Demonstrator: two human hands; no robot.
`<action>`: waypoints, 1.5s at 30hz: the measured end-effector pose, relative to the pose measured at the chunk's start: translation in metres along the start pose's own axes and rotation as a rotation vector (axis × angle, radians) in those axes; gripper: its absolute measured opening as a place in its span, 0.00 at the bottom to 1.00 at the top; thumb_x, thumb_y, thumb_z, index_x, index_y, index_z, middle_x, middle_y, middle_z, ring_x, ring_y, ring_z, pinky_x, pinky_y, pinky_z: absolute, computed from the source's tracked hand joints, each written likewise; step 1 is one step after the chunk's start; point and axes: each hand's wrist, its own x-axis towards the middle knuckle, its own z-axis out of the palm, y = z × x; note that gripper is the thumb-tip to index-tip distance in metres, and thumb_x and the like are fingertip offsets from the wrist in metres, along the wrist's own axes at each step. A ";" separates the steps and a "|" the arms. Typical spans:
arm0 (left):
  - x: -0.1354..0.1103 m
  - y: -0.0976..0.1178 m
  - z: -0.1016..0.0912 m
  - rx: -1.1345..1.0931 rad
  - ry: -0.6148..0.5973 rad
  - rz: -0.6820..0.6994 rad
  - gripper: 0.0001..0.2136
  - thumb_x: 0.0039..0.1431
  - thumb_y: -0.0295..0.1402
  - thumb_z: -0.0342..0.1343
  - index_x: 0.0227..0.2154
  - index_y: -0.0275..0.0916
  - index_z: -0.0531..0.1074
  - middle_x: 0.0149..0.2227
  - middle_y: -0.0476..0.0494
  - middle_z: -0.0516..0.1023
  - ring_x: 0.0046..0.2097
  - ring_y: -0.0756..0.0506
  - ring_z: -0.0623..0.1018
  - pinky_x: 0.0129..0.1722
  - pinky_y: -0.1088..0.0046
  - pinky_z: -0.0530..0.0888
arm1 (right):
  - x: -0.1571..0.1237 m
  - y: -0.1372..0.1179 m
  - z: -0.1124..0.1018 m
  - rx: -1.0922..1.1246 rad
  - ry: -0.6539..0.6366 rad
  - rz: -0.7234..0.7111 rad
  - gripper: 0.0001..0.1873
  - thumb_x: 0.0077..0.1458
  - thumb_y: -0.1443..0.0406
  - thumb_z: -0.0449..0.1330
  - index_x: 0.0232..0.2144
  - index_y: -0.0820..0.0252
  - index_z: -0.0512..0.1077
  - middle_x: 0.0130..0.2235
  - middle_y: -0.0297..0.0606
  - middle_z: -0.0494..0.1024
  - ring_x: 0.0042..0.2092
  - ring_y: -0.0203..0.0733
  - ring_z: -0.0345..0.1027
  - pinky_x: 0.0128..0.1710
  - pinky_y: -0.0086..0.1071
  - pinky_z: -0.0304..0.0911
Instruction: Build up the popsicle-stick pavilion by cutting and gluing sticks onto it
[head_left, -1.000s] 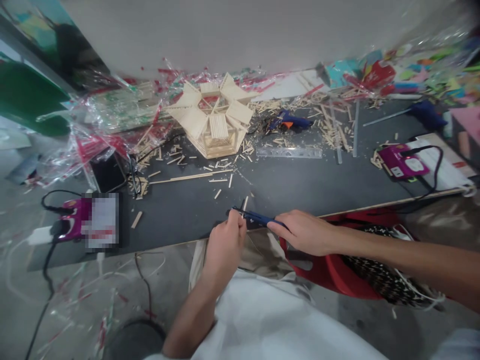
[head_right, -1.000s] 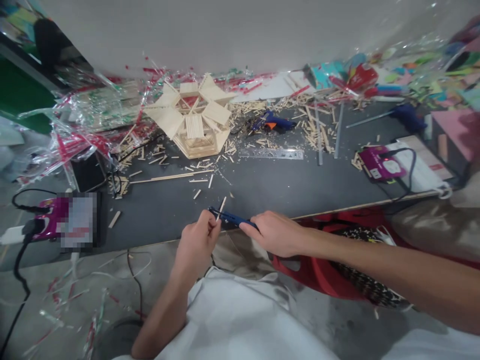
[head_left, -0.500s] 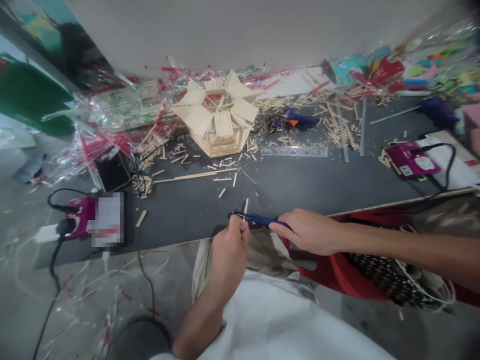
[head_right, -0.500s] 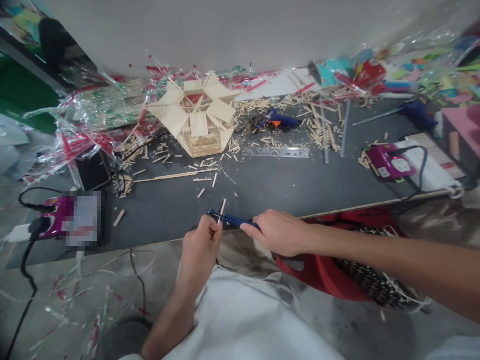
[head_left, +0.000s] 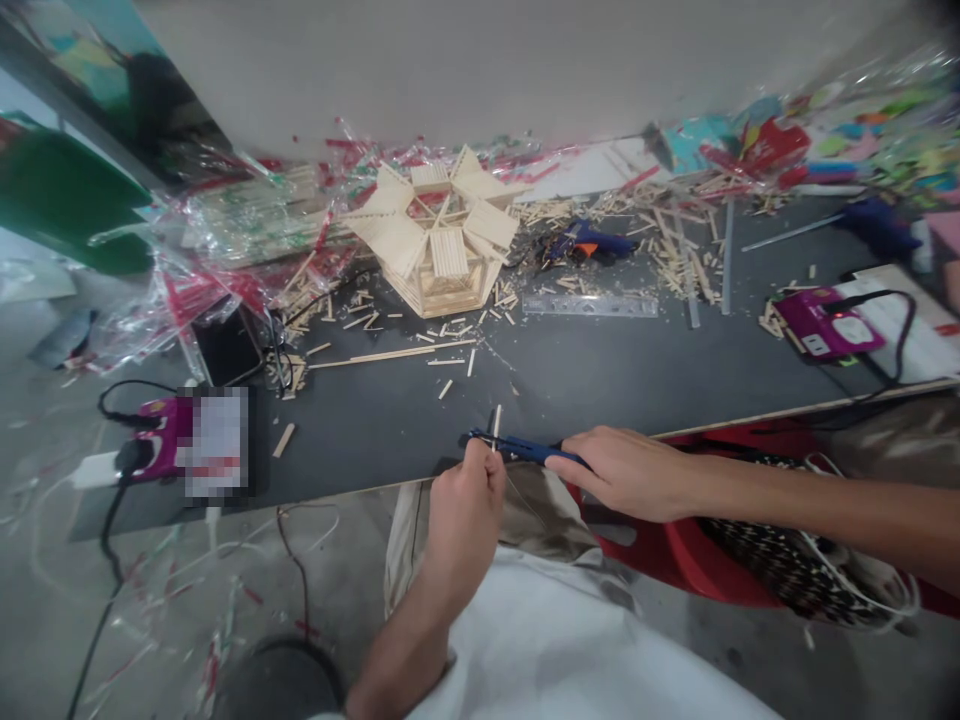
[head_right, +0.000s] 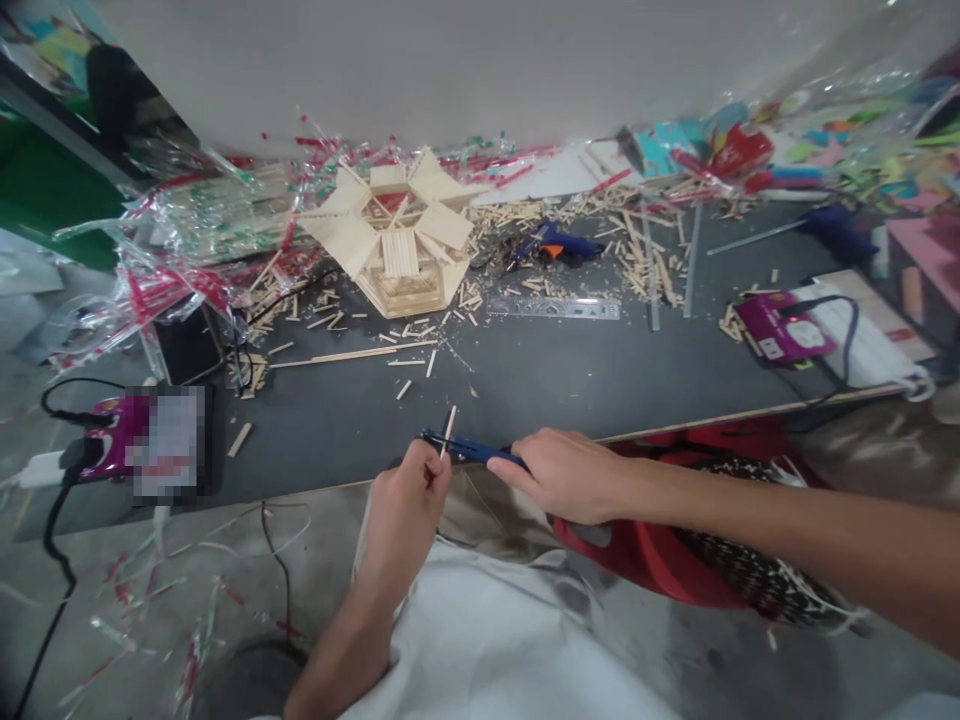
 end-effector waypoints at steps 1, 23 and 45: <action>0.000 0.000 0.000 0.003 -0.002 0.003 0.11 0.73 0.30 0.50 0.31 0.45 0.61 0.22 0.53 0.73 0.25 0.47 0.77 0.29 0.74 0.58 | -0.001 0.000 0.000 -0.005 0.000 0.009 0.32 0.77 0.47 0.40 0.33 0.57 0.74 0.38 0.49 0.84 0.40 0.53 0.79 0.37 0.38 0.59; -0.005 0.001 -0.006 -0.094 0.125 0.034 0.12 0.72 0.33 0.51 0.30 0.45 0.59 0.20 0.58 0.60 0.21 0.50 0.63 0.27 0.76 0.56 | -0.004 0.002 0.001 -0.067 0.077 0.060 0.32 0.79 0.50 0.41 0.35 0.59 0.77 0.36 0.49 0.84 0.38 0.52 0.78 0.34 0.37 0.51; 0.088 0.019 -0.037 0.503 -0.381 0.295 0.10 0.78 0.35 0.51 0.52 0.37 0.72 0.50 0.36 0.83 0.48 0.35 0.86 0.40 0.64 0.77 | 0.042 0.068 0.021 -0.261 0.894 0.298 0.28 0.72 0.47 0.53 0.51 0.67 0.76 0.46 0.57 0.81 0.47 0.62 0.77 0.39 0.42 0.64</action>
